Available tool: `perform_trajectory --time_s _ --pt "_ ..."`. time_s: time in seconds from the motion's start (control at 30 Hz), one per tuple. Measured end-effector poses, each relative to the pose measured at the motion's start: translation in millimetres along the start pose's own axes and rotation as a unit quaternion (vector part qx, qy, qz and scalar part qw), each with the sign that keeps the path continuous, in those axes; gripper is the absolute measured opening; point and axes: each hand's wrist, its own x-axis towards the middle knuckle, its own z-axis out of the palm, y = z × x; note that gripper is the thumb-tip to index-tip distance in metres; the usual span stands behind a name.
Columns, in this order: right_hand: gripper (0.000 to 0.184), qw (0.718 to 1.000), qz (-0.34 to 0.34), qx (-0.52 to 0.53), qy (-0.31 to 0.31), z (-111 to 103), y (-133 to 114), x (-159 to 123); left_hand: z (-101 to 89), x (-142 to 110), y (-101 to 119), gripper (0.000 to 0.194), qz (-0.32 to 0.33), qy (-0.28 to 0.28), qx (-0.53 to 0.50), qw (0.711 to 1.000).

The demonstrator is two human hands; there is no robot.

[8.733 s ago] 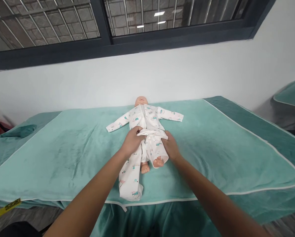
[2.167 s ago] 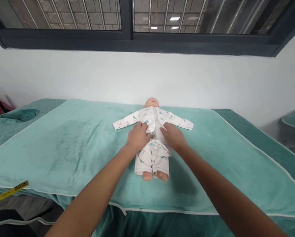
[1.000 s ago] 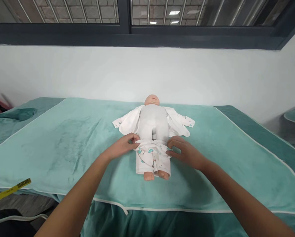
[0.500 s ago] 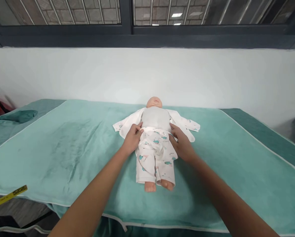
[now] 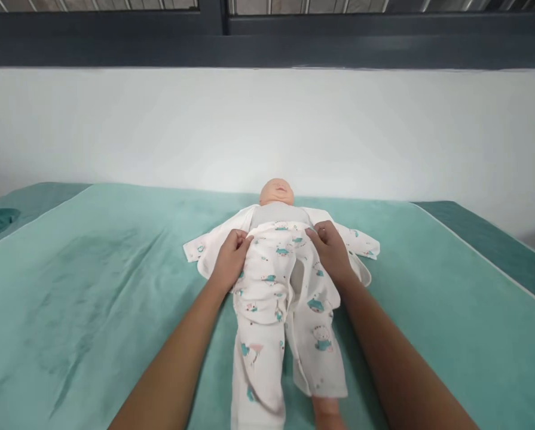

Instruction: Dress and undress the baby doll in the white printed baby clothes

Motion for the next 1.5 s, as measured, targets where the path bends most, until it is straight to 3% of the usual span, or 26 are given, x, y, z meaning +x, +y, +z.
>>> perform_trajectory --time_s 0.1,0.23,0.37,0.47,0.6,0.73,0.97,1.1,1.23,1.5 --pt "0.024 0.999 -0.030 0.032 -0.013 0.1 6.7 -5.5 -1.6 -1.5 -6.7 0.021 0.014 -0.026 -0.007 1.000" --pt "0.018 0.994 -0.084 0.013 -0.061 -6.1 4.9 -2.6 -6.0 2.0 3.1 0.020 0.071 -0.034 0.015 0.997" --pt "0.022 0.987 -0.106 -0.073 -0.098 -10.1 -3.7 4.8 -7.7 9.6 18.8 0.025 0.046 -0.073 0.119 0.989" --pt "0.019 0.981 -0.120 -0.111 -0.107 -10.0 -10.5 12.4 -6.3 21.3 25.1 0.023 0.039 -0.050 0.203 0.977" --pt "0.014 0.981 -0.055 -0.161 -0.091 -3.8 -13.5 34.9 -1.7 42.5 23.2 0.019 0.027 -0.014 0.233 0.972" --pt "0.022 0.986 0.026 -0.148 -0.067 6.9 -7.8 57.3 3.1 53.5 15.2 0.017 -0.007 0.014 0.224 0.975" --pt "0.021 0.997 0.073 -0.014 0.027 12.1 -2.3 42.2 7.0 36.4 7.8 0.010 0.000 0.044 0.143 0.989" --pt "0.023 0.995 0.064 0.073 0.029 11.8 -2.1 34.0 6.4 32.4 1.9 0.028 0.060 0.015 0.099 0.993" --pt "0.022 0.992 0.057 0.104 0.033 14.1 -1.4 33.5 5.6 34.3 -3.6 0.044 0.123 -0.011 0.128 0.984" --pt "0.025 0.996 0.070 0.040 0.033 15.2 0.7 36.8 6.2 39.5 -4.0 0.039 0.098 -0.054 0.143 0.983"
